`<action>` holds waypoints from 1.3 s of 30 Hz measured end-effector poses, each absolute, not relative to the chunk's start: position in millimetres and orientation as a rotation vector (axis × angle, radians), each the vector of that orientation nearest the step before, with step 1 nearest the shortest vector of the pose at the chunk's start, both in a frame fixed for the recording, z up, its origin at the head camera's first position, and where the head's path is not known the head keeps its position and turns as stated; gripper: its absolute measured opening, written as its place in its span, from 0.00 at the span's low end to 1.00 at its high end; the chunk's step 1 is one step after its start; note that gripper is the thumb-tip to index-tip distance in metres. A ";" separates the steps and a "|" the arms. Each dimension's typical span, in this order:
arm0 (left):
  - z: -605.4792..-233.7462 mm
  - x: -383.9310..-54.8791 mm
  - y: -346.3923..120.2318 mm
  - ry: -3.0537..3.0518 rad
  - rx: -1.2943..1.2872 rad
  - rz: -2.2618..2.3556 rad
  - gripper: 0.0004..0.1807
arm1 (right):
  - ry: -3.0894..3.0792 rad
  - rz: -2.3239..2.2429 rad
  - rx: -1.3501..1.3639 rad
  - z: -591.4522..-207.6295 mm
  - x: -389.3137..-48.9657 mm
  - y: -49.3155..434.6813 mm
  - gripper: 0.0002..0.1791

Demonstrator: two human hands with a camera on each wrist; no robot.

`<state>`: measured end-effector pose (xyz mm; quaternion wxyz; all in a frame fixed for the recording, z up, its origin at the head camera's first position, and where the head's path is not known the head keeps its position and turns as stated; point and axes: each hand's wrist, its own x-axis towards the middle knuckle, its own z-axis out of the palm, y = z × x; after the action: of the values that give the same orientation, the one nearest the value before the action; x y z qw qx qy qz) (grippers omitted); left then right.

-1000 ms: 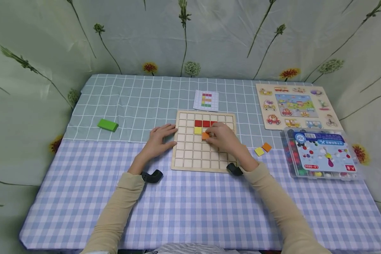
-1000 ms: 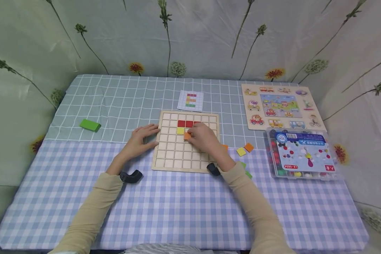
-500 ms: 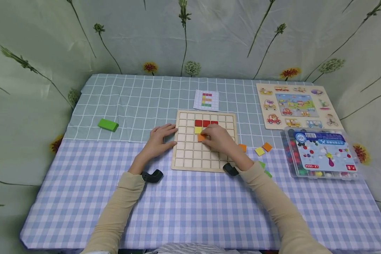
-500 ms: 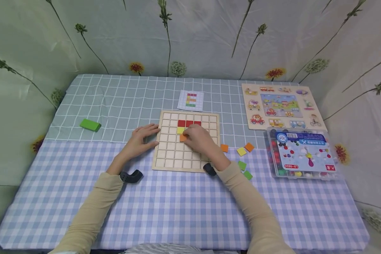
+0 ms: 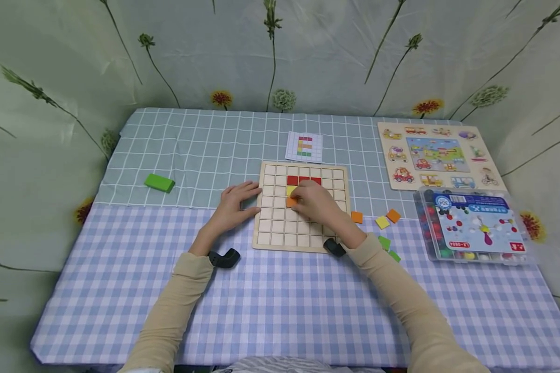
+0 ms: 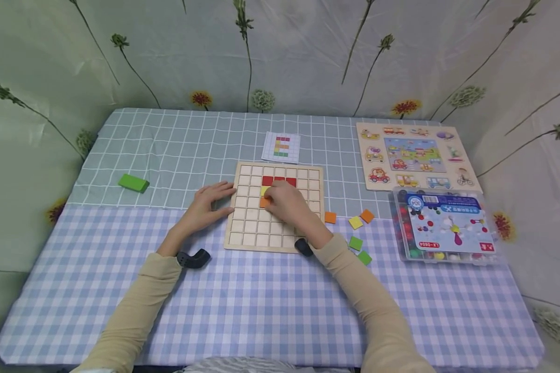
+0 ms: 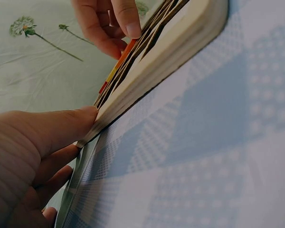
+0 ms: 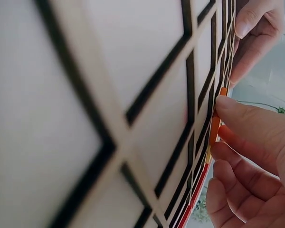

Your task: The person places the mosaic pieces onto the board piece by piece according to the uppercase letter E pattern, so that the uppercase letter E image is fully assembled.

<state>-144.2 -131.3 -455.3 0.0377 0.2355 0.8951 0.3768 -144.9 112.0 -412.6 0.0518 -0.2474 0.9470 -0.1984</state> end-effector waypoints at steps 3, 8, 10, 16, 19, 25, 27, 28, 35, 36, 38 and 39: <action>-455.0 -144.4 -130.7 2.746 0.725 1.153 0.30 | 2.885 -0.602 -0.746 -412.3 -144.3 114.5 0.12; -455.6 -144.3 -131.0 2.753 0.727 1.146 0.30 | 2.918 -0.586 -0.746 -410.6 -141.8 125.2 0.11; -455.4 -143.9 -131.1 2.753 0.727 1.151 0.30 | 2.935 -0.582 -0.732 -409.5 -140.2 131.7 0.11; -455.5 -143.8 -131.2 2.751 0.730 1.148 0.30 | 2.973 -0.560 -0.682 -406.6 -134.3 154.8 0.11; -455.8 -144.3 -131.2 2.757 0.729 1.138 0.30 | 2.988 -0.566 -0.658 -406.1 -131.4 166.6 0.11; -455.7 -143.9 -130.6 2.756 0.724 1.143 0.30 | 2.988 -0.623 -0.553 -406.1 -124.2 188.5 0.11; -455.7 -143.5 -131.3 2.756 0.721 1.143 0.30 | 2.993 -0.632 -0.528 -406.8 -122.4 195.5 0.11; -455.6 -143.3 -131.2 2.754 0.720 1.144 0.30 | 3.000 -0.634 -0.517 -407.4 -121.4 199.3 0.11; -456.0 -142.9 -131.5 2.763 0.721 1.135 0.30 | 3.047 -0.668 -0.495 -410.7 -116.1 219.8 0.10; -456.0 -143.0 -131.3 2.762 0.721 1.137 0.30 | 3.044 -0.670 -0.486 -411.2 -115.3 222.1 0.10; -455.8 -143.1 -130.8 2.760 0.722 1.143 0.30 | 3.040 -0.672 -0.468 -411.6 -113.3 226.0 0.11; -455.5 -143.2 -130.3 2.759 0.722 1.146 0.30 | 3.038 -0.669 -0.455 -411.9 -112.4 227.5 0.11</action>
<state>-143.2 -130.3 -455.5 0.0341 0.2349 0.8971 0.3726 -112.4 227.5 -411.9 -0.0012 -0.1447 0.9663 -0.2129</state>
